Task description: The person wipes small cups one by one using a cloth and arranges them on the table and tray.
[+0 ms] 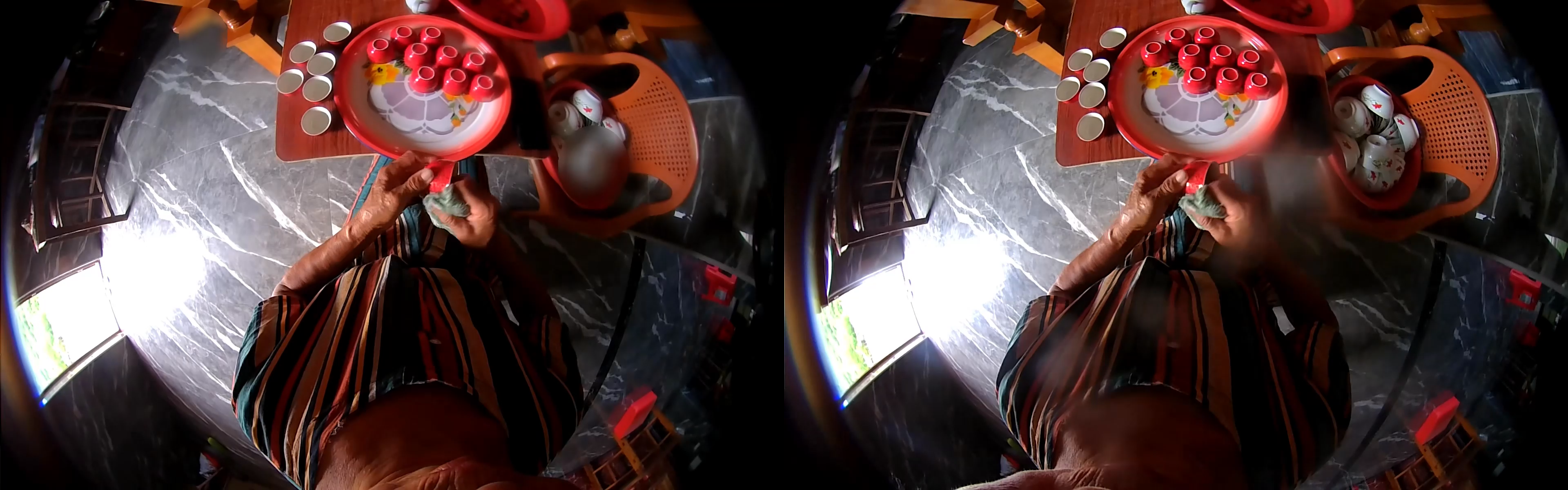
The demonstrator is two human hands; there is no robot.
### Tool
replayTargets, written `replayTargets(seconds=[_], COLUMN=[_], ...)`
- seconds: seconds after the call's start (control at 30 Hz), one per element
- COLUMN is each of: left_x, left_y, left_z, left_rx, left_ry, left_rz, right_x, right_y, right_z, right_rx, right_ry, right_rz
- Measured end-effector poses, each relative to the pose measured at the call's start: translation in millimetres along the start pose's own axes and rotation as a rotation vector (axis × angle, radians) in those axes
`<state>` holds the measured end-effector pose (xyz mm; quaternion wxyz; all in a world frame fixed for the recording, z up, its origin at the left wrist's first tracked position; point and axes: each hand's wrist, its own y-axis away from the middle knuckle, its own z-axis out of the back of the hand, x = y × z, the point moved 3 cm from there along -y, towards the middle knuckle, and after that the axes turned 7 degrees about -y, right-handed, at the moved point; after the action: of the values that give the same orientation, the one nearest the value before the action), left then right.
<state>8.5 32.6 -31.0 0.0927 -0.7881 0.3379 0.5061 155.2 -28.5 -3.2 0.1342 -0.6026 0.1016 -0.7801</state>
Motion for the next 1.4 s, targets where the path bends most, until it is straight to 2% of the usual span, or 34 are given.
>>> replayTargets(seconds=[0.03,0.07,0.13,0.2,0.27,0.3,0.33,0.4,0.47,0.53,0.57,0.6,0.67,0.7,0.73,0.8,0.87,0.93,0.97,1.0,1.07,1.1,1.13,1.17,1.2,1.23,1.27,1.33,1.4], left_x=[-9.2,-12.9,-22.1,-22.7,-41.6,-37.1,-34.1,-31.3,-35.3,-33.0,-31.5,-17.0,-27.8,-20.1,-22.7,-30.0,-30.0,-27.8,-28.6,-32.0,-33.4,-29.9,-30.3,-32.4,-35.1,-43.9,-48.7,-39.9,-38.1], left_y=[1.0,2.2,5.2,8.8,15.6,17.1,16.6,17.1,17.6,18.5,14.5,7.1,6.4,8.0,8.1,8.3,7.7,8.1,8.4,9.8,11.4,11.9,12.2,13.2,13.7,15.2,16.6,16.6,17.9], left_z=[-4.7,-6.3,-9.8,-4.1,-16.3,-18.6,-19.2,-21.7,-25.5,-21.9,-17.6,-6.7,-8.9,-5.2,-4.9,-4.3,-1.8,0.9,-0.9,-4.1,-7.4,-6.3,-6.7,-5.8,-5.2,-9.3,-13.4,-10.4,-11.5], left_rx=[0.021,0.018,0.035,0.012,-0.008,-0.024,-0.028,-0.016,-0.024,-0.2,-0.184,-0.09,0.095,0.087,0.086,0.093,0.134,0.113,0.113,0.087,0.061,0.054,0.046,0.018,0.017,0.015,0.011,-0.005,0.0], left_ry=[-0.108,-0.108,-0.287,-0.38,-1.265,-1.368,-1.369,-1.437,-1.352,-0.944,-0.813,-0.475,-0.001,0.159,0.159,-0.003,-0.002,-0.125,-0.125,-0.203,-0.282,-0.281,-0.281,-0.408,-0.409,-0.756,-1.105,-1.182,-1.252], left_rz=[-0.146,-0.146,-0.313,-0.27,-0.676,-0.815,-0.814,-0.875,-0.861,-0.429,-0.375,-0.304,-0.011,0.062,0.062,0.052,0.016,-0.061,-0.059,-0.141,-0.223,-0.242,-0.261,-0.279,-0.28,-0.429,-0.576,-0.65,-0.746], right_x=[1.4,12.8,4.7,6.5,-18.3,-26.4,-35.4,-38.3,-39.6,-36.0,-4.9,4.3,8.9,14.7,19.8,12.5,17.7,16.8,20.5,21.7,20.2,21.4,15.3,9.8,4.9,3.0,-11.6,-20.2,-23.1], right_y=[-2.8,-10.6,-15.2,-18.2,-10.7,-8.4,-10.3,-7.8,-8.9,-9.7,-18.2,-15.9,-16.9,-17.0,-19.3,-9.5,-9.9,-9.1,-13.7,-13.9,-15.5,-15.6,-13.6,-14.8,-16.2,-18.1,-18.6,-17.1,-18.7], right_z=[-0.4,0.4,7.1,9.6,13.1,13.5,15.3,16.6,17.5,25.1,24.9,22.2,19.6,19.1,18.3,6.2,1.2,0.1,0.2,-1.7,-1.5,0.3,4.5,9.2,11.7,8.2,12.8,6.7,5.8], right_rx=[-0.115,-0.145,-0.118,-0.172,-0.2,-0.153,-0.169,-0.161,-0.149,0.129,-0.07,-0.175,-0.119,0.047,0.14,0.138,0.107,0.043,0.012,0.012,-0.096,-0.07,-0.056,-0.109,-0.164,-0.231,-0.011,-0.287,-0.3], right_ry=[-0.251,-0.439,-0.497,-0.667,-0.876,-1.044,-0.953,-1.049,-1.044,-0.891,-0.606,-0.645,-0.184,-0.078,0.128,0.262,0.285,0.252,0.105,0.105,-0.381,-0.679,-0.649,-0.684,-0.717,-0.872,-0.978,-1.075,-1.057], right_rz=[-0.097,-0.231,-0.373,-0.548,-0.706,-0.712,-0.739,-0.707,-0.691,-0.512,-0.482,-0.495,-0.147,-0.039,0.181,0.298,0.342,0.238,0.241,0.24,-0.113,-0.385,-0.486,-0.546,-0.606,-0.607,-0.649,-0.717,-0.754])
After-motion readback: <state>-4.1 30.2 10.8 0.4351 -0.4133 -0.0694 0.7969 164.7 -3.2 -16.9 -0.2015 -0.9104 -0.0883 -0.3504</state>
